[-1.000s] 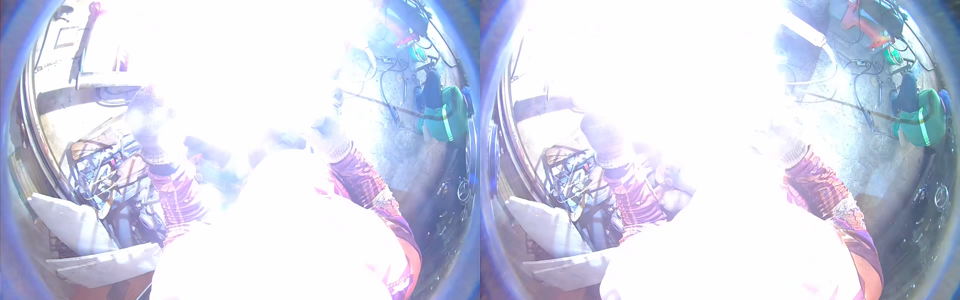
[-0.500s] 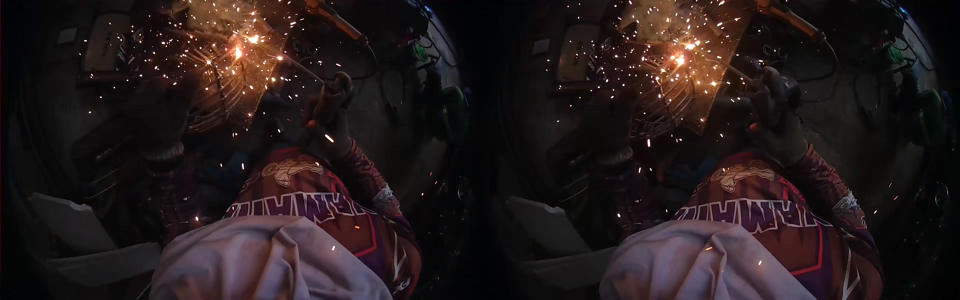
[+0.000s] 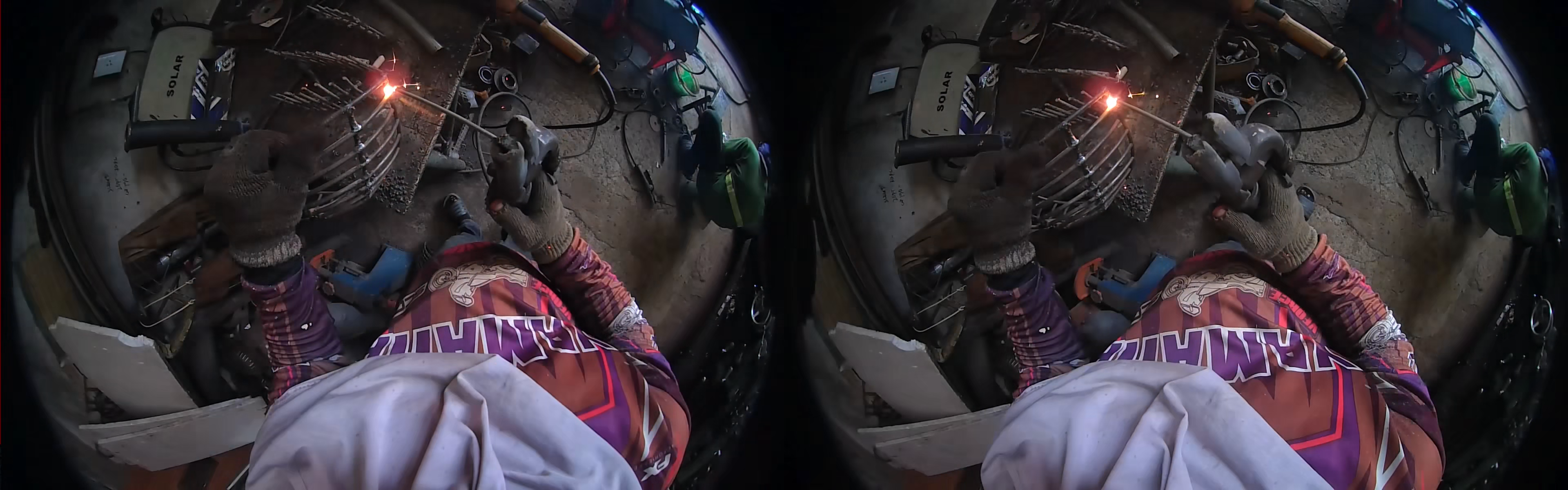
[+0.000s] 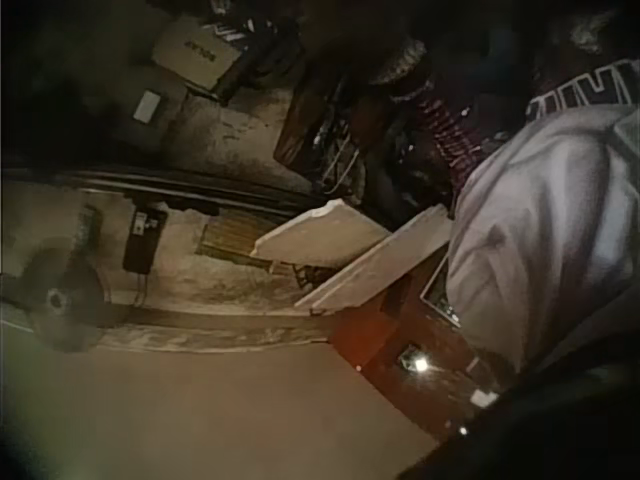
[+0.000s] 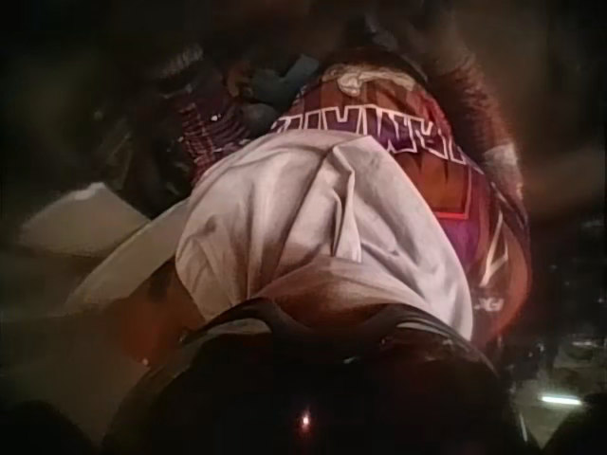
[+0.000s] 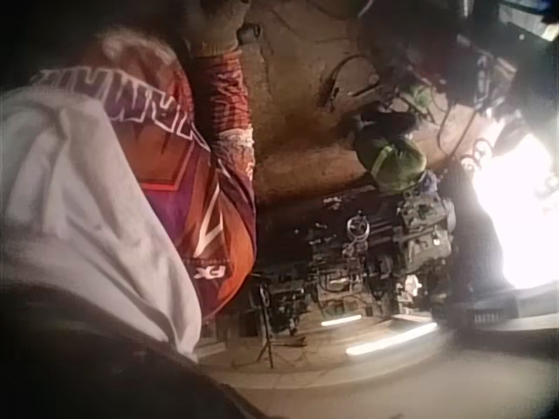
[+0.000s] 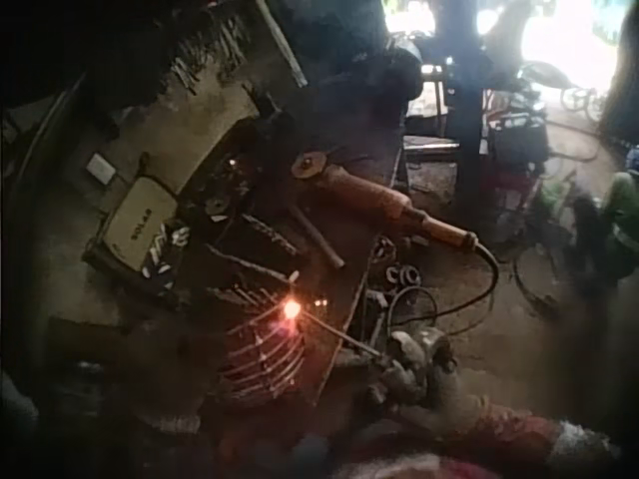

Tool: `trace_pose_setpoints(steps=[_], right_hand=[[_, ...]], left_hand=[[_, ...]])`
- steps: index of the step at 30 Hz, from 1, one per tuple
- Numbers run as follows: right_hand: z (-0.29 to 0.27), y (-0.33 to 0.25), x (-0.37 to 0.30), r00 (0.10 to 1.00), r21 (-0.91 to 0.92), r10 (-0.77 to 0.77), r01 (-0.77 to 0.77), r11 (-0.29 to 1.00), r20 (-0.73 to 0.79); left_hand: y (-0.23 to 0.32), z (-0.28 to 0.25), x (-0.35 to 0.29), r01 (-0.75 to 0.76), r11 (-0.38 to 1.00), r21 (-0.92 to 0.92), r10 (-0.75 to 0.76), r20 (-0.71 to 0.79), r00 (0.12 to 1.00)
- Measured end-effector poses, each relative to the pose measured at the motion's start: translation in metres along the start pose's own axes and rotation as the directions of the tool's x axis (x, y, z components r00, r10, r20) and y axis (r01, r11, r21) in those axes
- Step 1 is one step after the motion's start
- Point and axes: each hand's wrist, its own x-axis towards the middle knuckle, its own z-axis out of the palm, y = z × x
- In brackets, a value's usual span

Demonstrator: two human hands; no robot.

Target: The person welds a curved metal frame structure on a workbench, using a grinding tool and a welding electrode to join the metal rods.

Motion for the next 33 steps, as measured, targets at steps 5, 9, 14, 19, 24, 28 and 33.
trace_pose_setpoints(steps=[5, 9, 14, 19, 24, 28, 33], right_hand=[[-0.001, -0.001, 0.003, 0.999, -0.048, -0.028, 0.029, 0.998, 0.014], [0.002, -0.006, 0.005, 1.000, 0.013, -0.031, 0.031, 0.999, 0.005], [0.003, -0.002, 0.005, 1.000, 0.064, 0.006, -0.006, 0.998, 0.009], [0.002, -0.001, 0.004, 1.000, 0.049, -0.002, 0.001, 0.999, 0.016], [0.004, -0.009, 0.014, 0.932, -0.340, -0.361, 0.330, 0.880, -0.030], [0.004, -0.011, 0.009, 0.982, -0.250, -0.185, 0.185, 0.950, 0.025], [0.010, 0.008, 0.007, 0.985, -0.080, -0.167, 0.169, 0.982, 0.029]], left_hand=[[0.003, -0.003, 0.000, -0.005, 0.993, 0.118, 0.006, -0.009, 1.000], [0.005, -0.004, -0.001, 0.052, 0.990, 0.129, -0.054, 0.012, 0.998], [0.003, 0.000, 0.000, 0.000, 0.991, 0.133, 0.002, -0.014, 1.000], [-0.003, -0.002, -0.002, -0.030, 0.984, 0.174, 0.028, 0.014, 0.999], [-0.019, 0.001, -0.008, -0.196, 0.980, 0.031, 0.198, -0.063, 0.978], [-0.016, 0.005, -0.003, -0.289, 0.940, 0.183, 0.312, -0.115, 0.943], [-0.018, -0.002, -0.008, -0.212, 0.976, 0.037, 0.215, -0.109, 0.970]])
